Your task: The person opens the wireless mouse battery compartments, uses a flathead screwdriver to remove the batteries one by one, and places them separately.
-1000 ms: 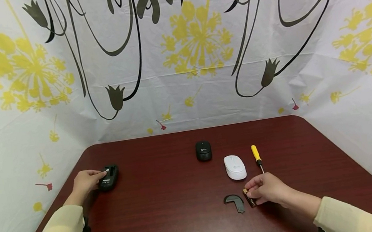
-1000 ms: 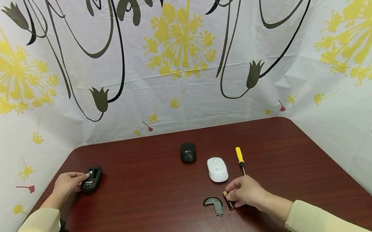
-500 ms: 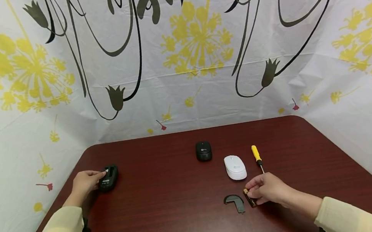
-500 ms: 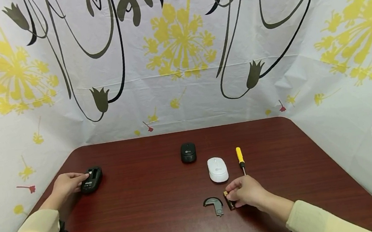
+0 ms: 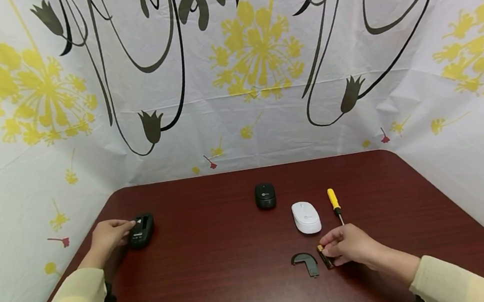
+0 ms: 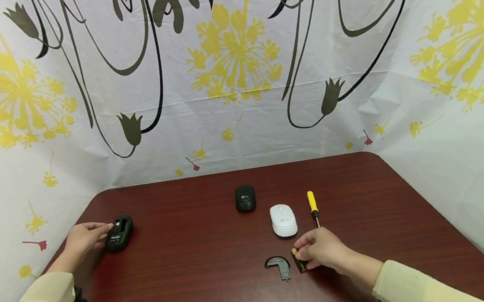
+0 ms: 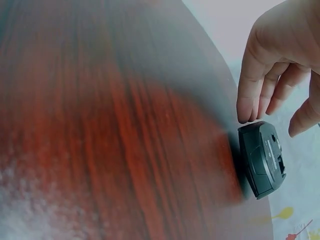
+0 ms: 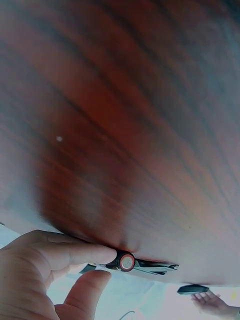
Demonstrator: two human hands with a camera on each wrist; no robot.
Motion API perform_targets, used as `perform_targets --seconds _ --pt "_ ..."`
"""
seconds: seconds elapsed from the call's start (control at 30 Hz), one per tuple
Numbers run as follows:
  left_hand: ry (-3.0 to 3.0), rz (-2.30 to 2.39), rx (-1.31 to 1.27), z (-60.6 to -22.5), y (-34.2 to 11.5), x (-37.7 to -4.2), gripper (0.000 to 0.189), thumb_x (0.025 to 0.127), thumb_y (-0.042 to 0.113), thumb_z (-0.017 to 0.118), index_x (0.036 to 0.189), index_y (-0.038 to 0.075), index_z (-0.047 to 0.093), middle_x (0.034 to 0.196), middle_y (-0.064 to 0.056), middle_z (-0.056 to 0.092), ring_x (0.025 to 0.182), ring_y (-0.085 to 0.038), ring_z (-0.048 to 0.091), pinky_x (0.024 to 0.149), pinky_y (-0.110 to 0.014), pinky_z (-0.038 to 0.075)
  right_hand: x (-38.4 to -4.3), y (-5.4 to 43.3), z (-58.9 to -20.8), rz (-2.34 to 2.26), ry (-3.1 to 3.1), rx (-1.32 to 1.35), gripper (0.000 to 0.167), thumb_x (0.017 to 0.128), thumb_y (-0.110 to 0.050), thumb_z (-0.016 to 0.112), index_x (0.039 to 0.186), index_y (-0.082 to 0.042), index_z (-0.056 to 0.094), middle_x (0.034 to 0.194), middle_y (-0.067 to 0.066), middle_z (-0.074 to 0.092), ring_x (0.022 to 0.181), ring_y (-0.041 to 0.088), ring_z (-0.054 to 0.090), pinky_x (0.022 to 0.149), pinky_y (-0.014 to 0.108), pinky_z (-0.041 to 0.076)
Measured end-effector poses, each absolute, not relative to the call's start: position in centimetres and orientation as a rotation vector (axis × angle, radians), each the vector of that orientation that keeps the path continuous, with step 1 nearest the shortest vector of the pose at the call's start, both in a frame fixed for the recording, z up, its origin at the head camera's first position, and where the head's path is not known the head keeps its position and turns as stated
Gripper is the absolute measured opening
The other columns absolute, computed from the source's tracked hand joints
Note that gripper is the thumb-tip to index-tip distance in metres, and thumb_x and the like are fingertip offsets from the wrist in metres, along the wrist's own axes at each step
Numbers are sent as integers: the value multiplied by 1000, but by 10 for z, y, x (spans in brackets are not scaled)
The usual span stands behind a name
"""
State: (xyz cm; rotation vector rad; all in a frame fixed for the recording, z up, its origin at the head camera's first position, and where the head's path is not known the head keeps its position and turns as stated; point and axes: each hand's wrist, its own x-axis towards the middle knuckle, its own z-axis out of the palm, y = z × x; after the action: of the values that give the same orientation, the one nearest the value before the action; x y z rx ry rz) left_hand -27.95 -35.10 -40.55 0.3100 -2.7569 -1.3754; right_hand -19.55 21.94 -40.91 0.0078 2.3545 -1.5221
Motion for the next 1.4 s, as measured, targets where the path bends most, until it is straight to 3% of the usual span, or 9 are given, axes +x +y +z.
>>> perform_targets --seconds 0.47,0.77,0.97,1.2,1.4 --pt "-2656 -1419 259 -394 -346 -277 51 97 31 60 124 -13 56 116 -30 62 98 -35 66 75 -39 58 -195 220 -409 -1529 2358 23 18 86 3 69 103 11 64 84 9 66 77 20 65 66 40 59" --pt "-2565 -1483 168 -386 -326 -278 51 97 31 60 127 -9 57 124 -28 58 104 -32 64 76 -33 58 -198 221 -404 -1526 2387 71 19 86 4 69 103 11 64 85 9 66 78 21 66 67 40 59" --pt "-2554 -1545 51 -383 -299 -280 46 96 27 63 124 -8 59 118 -25 61 102 -32 64 76 -34 58 -203 226 -396 -1541 2412 54 28 85 0 71 109 12 63 88 12 63 80 23 64 69 41 59" --pt "-2592 -1536 -125 -384 -256 -280 40 94 25 67 120 -5 63 112 -22 66 99 -39 64 80 -44 56 -211 236 -389 -1583 2459 -61 37 88 -6 71 117 13 59 96 14 64 88 29 64 74 41 58" --pt "-2647 -1426 -345 -381 -212 -277 33 92 23 70 117 1 66 111 -16 68 89 -35 68 78 -45 57 -223 244 -385 -1609 2547 -225 39 90 -10 70 120 12 59 101 16 67 93 35 65 75 41 58"
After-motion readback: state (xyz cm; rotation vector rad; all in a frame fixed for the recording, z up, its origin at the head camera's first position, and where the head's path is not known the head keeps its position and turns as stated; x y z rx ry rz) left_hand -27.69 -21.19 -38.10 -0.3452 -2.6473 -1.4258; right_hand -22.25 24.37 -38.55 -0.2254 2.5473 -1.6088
